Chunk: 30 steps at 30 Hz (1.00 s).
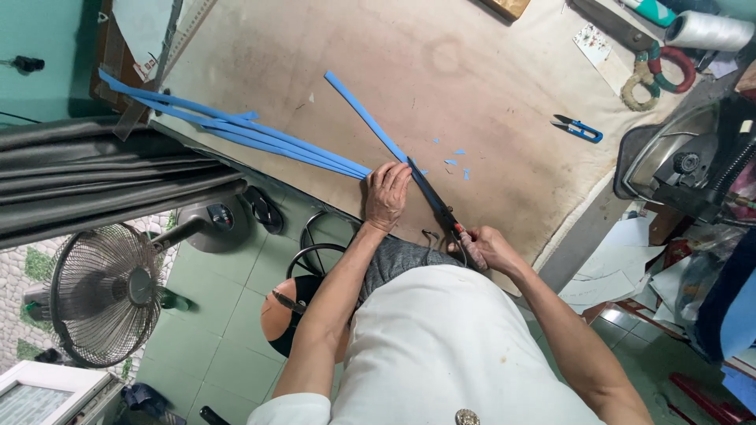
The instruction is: The person folds a long blue fabric strip, irons it flat, and then uses scissors to cut it into multiple shorter pieces. The person then gathers the cut pieces and walks to a sewing machine area.
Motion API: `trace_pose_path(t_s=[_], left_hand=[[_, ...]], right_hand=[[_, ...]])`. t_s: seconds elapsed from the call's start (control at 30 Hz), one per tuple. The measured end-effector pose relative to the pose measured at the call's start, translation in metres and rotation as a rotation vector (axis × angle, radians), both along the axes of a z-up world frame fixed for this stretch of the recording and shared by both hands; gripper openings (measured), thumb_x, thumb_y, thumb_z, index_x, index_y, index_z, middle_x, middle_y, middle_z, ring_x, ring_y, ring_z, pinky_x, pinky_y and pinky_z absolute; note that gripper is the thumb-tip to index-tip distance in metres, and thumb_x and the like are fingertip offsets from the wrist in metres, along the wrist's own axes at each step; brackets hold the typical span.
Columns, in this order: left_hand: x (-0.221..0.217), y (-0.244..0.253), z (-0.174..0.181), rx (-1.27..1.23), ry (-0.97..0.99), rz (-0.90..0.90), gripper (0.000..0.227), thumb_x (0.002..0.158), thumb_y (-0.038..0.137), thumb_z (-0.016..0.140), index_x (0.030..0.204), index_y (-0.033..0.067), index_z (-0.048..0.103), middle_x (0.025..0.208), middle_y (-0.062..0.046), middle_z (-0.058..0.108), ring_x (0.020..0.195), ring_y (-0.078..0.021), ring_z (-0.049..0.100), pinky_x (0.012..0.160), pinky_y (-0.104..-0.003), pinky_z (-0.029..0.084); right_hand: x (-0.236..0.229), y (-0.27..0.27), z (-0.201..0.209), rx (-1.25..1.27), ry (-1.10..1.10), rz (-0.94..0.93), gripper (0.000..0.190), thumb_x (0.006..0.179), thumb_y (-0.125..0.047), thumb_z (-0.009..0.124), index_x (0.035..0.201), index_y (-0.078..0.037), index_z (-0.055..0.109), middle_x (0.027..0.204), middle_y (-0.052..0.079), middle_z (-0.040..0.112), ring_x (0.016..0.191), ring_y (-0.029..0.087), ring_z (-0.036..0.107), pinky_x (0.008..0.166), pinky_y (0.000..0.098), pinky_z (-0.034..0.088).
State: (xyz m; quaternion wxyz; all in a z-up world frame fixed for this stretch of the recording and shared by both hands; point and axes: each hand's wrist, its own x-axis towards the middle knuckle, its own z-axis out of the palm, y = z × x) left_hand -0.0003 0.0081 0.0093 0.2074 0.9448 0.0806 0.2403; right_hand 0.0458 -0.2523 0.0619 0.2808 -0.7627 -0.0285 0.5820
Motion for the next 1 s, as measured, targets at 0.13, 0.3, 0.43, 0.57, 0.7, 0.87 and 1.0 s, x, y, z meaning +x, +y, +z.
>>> trace_pose_path(t_s=[0.13, 0.3, 0.43, 0.57, 0.7, 0.87, 1.0], left_hand=[[0.0, 0.0, 0.002, -0.004, -0.007, -0.009, 0.013, 0.102, 0.022, 0.059, 0.111, 0.02, 0.068, 0.116, 0.005, 0.065, 0.113, -0.0177, 0.059, 0.095, -0.036, 0.045], [-0.001, 0.001, 0.007, -0.011, 0.004, -0.026, 0.014, 0.103, 0.022, 0.057, 0.111, 0.0198, 0.068, 0.114, 0.005, 0.065, 0.111, -0.0173, 0.059, 0.093, -0.035, 0.045], [0.0, 0.0, 0.008, -0.067, -0.011, -0.036, 0.016, 0.104, 0.017, 0.054, 0.112, 0.0177, 0.068, 0.113, 0.002, 0.065, 0.108, -0.0203, 0.06, 0.091, -0.035, 0.046], [0.014, 0.016, 0.015, -0.364, -0.037, 0.04, 0.021, 0.106, 0.01, 0.048, 0.114, 0.0109, 0.067, 0.113, -0.005, 0.065, 0.102, -0.0274, 0.063, 0.088, -0.037, 0.05], [0.051, 0.065, 0.036, -0.331, 0.068, 0.188, 0.021, 0.106, 0.011, 0.049, 0.12, 0.0082, 0.064, 0.116, -0.01, 0.059, 0.1, -0.0306, 0.061, 0.093, -0.041, 0.048], [0.08, 0.136, -0.018, -0.22, 0.157, 0.215, 0.05, 0.092, 0.022, 0.073, 0.135, 0.0023, 0.057, 0.116, -0.017, 0.053, 0.106, -0.0393, 0.049, 0.094, -0.052, 0.04], [0.093, 0.162, -0.042, -0.204, 0.169, 0.148, 0.015, 0.085, 0.023, 0.076, 0.091, 0.0167, 0.065, 0.088, -0.004, 0.058, 0.083, -0.032, 0.059, 0.084, -0.046, 0.045]], right_hand=[[-0.006, -0.013, -0.04, 0.049, 0.015, -0.121, 0.034, 0.096, -0.026, 0.053, 0.088, 0.003, 0.068, 0.076, 0.015, 0.064, 0.079, 0.027, 0.062, 0.07, 0.0355, 0.049], [0.043, -0.013, 0.054, 0.17, -0.167, -0.138, 0.035, 0.091, -0.016, 0.056, 0.11, 0.013, 0.064, 0.087, 0.029, 0.07, 0.086, 0.043, 0.069, 0.078, 0.0484, 0.055], [0.073, -0.047, 0.031, 0.083, -0.473, -0.133, 0.032, 0.089, -0.018, 0.061, 0.107, 0.009, 0.062, 0.089, 0.026, 0.065, 0.087, 0.044, 0.068, 0.078, 0.0507, 0.055], [0.083, -0.085, -0.001, -0.027, -0.838, -0.115, 0.03, 0.088, -0.02, 0.067, 0.104, 0.004, 0.059, 0.092, 0.023, 0.06, 0.089, 0.045, 0.065, 0.079, 0.0538, 0.055], [0.072, -0.09, -0.019, -0.089, -1.064, -0.099, 0.03, 0.086, -0.021, 0.072, 0.102, 0.001, 0.058, 0.094, 0.021, 0.056, 0.09, 0.046, 0.064, 0.079, 0.0558, 0.055], [-0.011, -0.072, 0.014, -0.142, -1.534, 0.066, 0.015, 0.1, -0.006, 0.068, 0.109, 0.004, 0.062, 0.099, 0.021, 0.058, 0.091, 0.036, 0.053, 0.078, 0.0433, 0.045], [-0.103, -0.067, -0.047, -0.29, -1.325, 0.067, 0.047, 0.092, -0.04, 0.07, 0.128, -0.012, 0.059, 0.109, 0.009, 0.059, 0.104, 0.029, 0.062, 0.088, 0.0395, 0.051]])
